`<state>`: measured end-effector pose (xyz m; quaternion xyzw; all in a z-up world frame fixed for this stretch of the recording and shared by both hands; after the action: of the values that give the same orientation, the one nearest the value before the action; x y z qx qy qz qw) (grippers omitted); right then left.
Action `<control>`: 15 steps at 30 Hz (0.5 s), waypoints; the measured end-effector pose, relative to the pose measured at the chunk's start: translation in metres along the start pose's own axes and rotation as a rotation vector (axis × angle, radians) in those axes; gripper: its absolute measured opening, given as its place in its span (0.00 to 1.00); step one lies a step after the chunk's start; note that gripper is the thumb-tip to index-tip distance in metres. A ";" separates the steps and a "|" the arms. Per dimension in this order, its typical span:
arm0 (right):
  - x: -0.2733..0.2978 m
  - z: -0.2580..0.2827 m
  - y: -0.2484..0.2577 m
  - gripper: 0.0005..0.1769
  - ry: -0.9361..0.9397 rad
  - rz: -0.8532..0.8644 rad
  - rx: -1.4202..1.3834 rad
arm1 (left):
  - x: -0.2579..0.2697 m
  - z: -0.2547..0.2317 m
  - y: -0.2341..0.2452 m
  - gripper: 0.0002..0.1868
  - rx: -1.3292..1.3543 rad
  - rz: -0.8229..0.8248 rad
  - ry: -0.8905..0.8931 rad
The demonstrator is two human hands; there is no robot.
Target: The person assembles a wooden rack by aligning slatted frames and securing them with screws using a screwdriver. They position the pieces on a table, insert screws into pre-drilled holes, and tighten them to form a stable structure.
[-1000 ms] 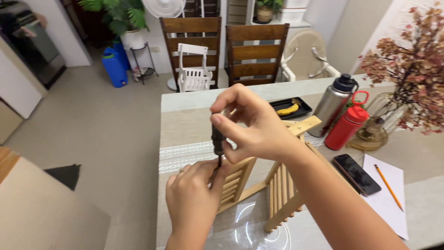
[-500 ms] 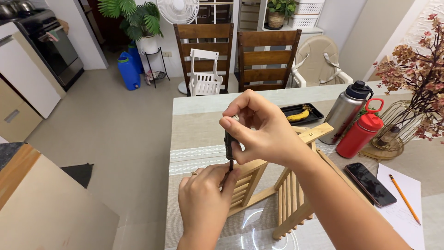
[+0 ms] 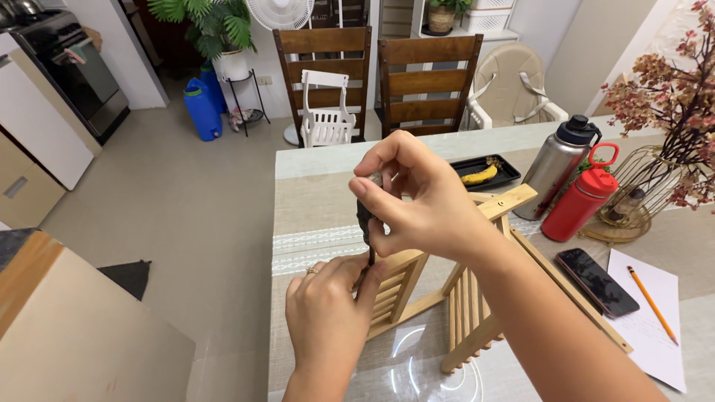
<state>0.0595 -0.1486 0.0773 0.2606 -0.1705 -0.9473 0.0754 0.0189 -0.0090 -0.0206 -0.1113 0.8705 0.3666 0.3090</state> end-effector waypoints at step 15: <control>0.004 -0.011 0.016 0.08 -0.040 0.095 -0.164 | 0.003 -0.003 0.004 0.13 0.037 0.017 -0.041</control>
<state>0.0632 -0.1679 0.0722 0.2261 -0.1059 -0.9585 0.1380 0.0135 -0.0078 -0.0185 -0.0906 0.8715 0.3553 0.3256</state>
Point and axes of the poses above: each hand's wrist, its own x-axis away from the middle knuckle, its own y-axis out of the back of the hand, z = x × y, the point moved 2 cm from there along -x, towards the middle knuckle, and after that the axes turned 1 degree about z, right-handed, at the moved point
